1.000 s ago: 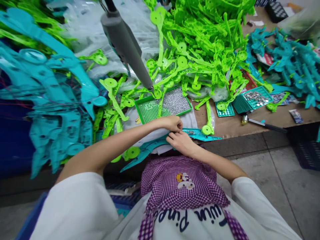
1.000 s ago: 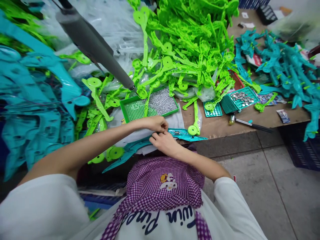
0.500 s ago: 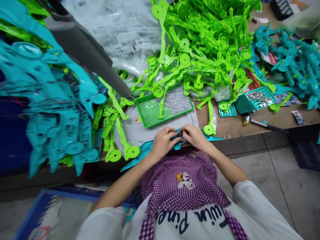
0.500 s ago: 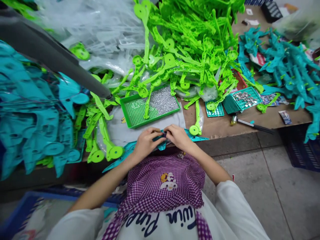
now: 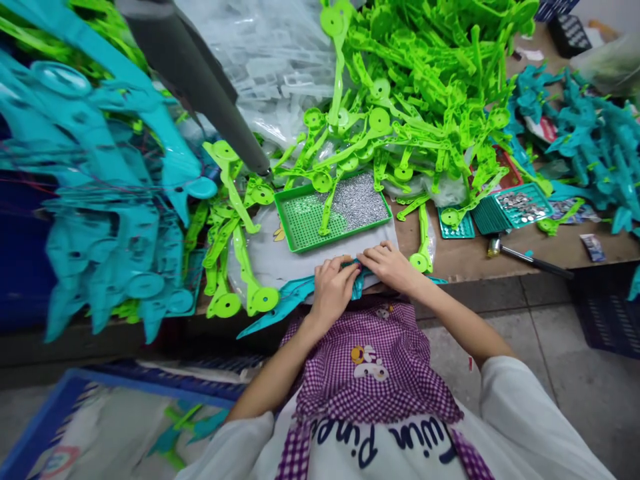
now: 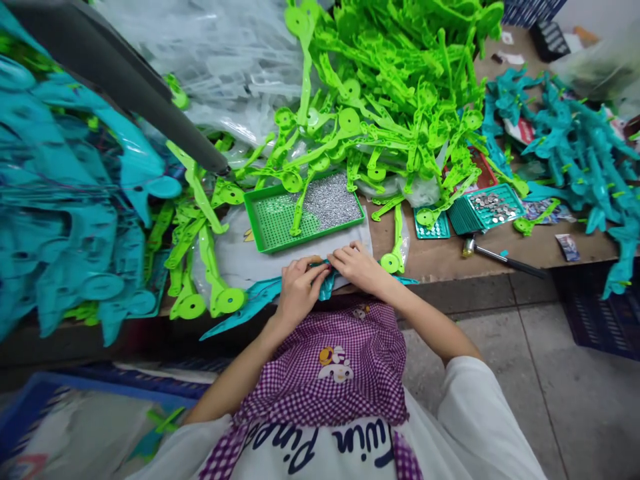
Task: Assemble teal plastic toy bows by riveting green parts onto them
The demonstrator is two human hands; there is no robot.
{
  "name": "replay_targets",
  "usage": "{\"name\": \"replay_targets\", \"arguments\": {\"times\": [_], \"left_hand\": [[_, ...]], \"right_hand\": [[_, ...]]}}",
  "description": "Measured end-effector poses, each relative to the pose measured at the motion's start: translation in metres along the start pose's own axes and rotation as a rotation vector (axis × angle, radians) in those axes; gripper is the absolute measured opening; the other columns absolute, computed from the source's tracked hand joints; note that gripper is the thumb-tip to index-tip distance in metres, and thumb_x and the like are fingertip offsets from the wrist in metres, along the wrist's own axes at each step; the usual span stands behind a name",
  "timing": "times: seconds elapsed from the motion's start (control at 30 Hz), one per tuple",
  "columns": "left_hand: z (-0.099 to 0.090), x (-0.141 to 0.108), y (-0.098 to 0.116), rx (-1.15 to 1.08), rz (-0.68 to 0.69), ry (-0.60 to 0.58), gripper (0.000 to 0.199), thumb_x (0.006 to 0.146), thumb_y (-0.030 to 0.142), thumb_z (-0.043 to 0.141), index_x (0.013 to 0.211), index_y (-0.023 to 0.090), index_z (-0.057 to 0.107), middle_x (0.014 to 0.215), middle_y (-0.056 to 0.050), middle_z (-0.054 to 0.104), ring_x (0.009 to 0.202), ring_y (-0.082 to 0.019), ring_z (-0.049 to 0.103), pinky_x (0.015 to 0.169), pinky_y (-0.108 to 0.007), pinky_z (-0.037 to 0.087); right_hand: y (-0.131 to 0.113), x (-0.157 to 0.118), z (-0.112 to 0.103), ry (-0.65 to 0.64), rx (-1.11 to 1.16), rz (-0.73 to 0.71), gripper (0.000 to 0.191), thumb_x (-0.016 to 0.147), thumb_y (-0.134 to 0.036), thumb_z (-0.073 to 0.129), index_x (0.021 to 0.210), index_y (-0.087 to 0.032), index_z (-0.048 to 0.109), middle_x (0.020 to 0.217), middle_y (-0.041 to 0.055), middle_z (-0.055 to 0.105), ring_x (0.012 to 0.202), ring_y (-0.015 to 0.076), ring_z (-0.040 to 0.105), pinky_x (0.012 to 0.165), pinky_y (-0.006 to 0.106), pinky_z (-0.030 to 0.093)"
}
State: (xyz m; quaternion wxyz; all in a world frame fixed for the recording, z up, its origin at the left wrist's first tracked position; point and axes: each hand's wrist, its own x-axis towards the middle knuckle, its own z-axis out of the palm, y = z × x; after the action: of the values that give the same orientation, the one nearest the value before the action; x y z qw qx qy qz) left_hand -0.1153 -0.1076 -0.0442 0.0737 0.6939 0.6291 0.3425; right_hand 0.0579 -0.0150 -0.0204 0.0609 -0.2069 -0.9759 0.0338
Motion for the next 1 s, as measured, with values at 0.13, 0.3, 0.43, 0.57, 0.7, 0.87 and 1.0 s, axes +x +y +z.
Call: {"name": "replay_targets", "arguments": {"times": [0.13, 0.3, 0.43, 0.57, 0.7, 0.87, 1.0], "left_hand": [[0.003, -0.011, 0.001, 0.019, 0.097, 0.121, 0.015, 0.093, 0.021, 0.060, 0.100, 0.022, 0.073, 0.102, -0.005, 0.075, 0.085, -0.018, 0.064, 0.075, -0.034, 0.041], [0.001, -0.012, 0.002, 0.030, 0.068, 0.153, 0.012, 0.092, 0.024, 0.062, 0.094, 0.022, 0.074, 0.104, -0.007, 0.074, 0.088, -0.020, 0.064, 0.076, -0.036, 0.040], [-0.004, -0.015, 0.002, 0.030, 0.022, 0.056, 0.019, 0.095, 0.024, 0.057, 0.104, 0.025, 0.073, 0.114, -0.009, 0.072, 0.095, -0.022, 0.065, 0.077, -0.037, 0.042], [-0.003, -0.014, 0.001, -0.008, -0.009, 0.055, 0.016, 0.094, 0.027, 0.059, 0.092, 0.025, 0.075, 0.105, -0.006, 0.075, 0.089, -0.020, 0.067, 0.075, -0.037, 0.044], [0.003, -0.006, -0.001, -0.043, -0.042, 0.087, 0.017, 0.092, 0.027, 0.061, 0.079, 0.023, 0.072, 0.101, -0.004, 0.075, 0.085, -0.019, 0.068, 0.073, -0.035, 0.046], [0.004, -0.004, 0.000, -0.059, -0.036, 0.097, 0.019, 0.091, 0.024, 0.062, 0.074, 0.021, 0.069, 0.100, -0.005, 0.075, 0.086, -0.019, 0.068, 0.075, -0.034, 0.048], [0.001, -0.006, 0.001, -0.037, -0.054, 0.046, 0.016, 0.091, 0.025, 0.062, 0.079, 0.021, 0.071, 0.104, -0.006, 0.074, 0.088, -0.020, 0.066, 0.075, -0.035, 0.047]], "right_hand": [[0.002, 0.000, 0.008, 0.088, 0.055, 0.040, 0.027, 0.100, -0.020, 0.042, 0.118, -0.016, 0.063, 0.097, 0.0092, 0.067, 0.088, 0.0205, 0.055, 0.084, 0.036, 0.037], [0.001, 0.002, 0.011, 0.137, 0.127, 0.122, 0.028, 0.102, -0.028, 0.042, 0.104, -0.017, 0.068, 0.089, 0.0070, 0.068, 0.082, 0.0186, 0.055, 0.079, 0.034, 0.033], [0.002, 0.007, 0.007, 0.048, 0.229, 0.161, 0.027, 0.102, -0.029, 0.043, 0.100, -0.020, 0.068, 0.093, 0.0059, 0.069, 0.085, 0.0184, 0.056, 0.079, 0.034, 0.031], [0.003, 0.012, 0.002, 0.004, 0.268, 0.199, 0.024, 0.101, -0.028, 0.045, 0.097, -0.020, 0.068, 0.093, 0.0056, 0.069, 0.086, 0.0193, 0.054, 0.079, 0.035, 0.030], [0.000, 0.019, -0.003, -0.064, 0.212, 0.217, 0.023, 0.100, -0.026, 0.047, 0.094, -0.018, 0.067, 0.091, 0.0073, 0.068, 0.085, 0.0210, 0.052, 0.073, 0.034, 0.028], [-0.006, 0.020, -0.011, -0.111, 0.052, 0.146, 0.021, 0.099, -0.023, 0.047, 0.093, -0.018, 0.067, 0.089, 0.0079, 0.067, 0.085, 0.0220, 0.051, 0.078, 0.036, 0.029], [-0.007, 0.024, -0.014, -0.123, 0.000, 0.158, 0.022, 0.099, -0.022, 0.046, 0.092, -0.018, 0.067, 0.088, 0.0076, 0.068, 0.084, 0.0217, 0.051, 0.078, 0.036, 0.029]]}}
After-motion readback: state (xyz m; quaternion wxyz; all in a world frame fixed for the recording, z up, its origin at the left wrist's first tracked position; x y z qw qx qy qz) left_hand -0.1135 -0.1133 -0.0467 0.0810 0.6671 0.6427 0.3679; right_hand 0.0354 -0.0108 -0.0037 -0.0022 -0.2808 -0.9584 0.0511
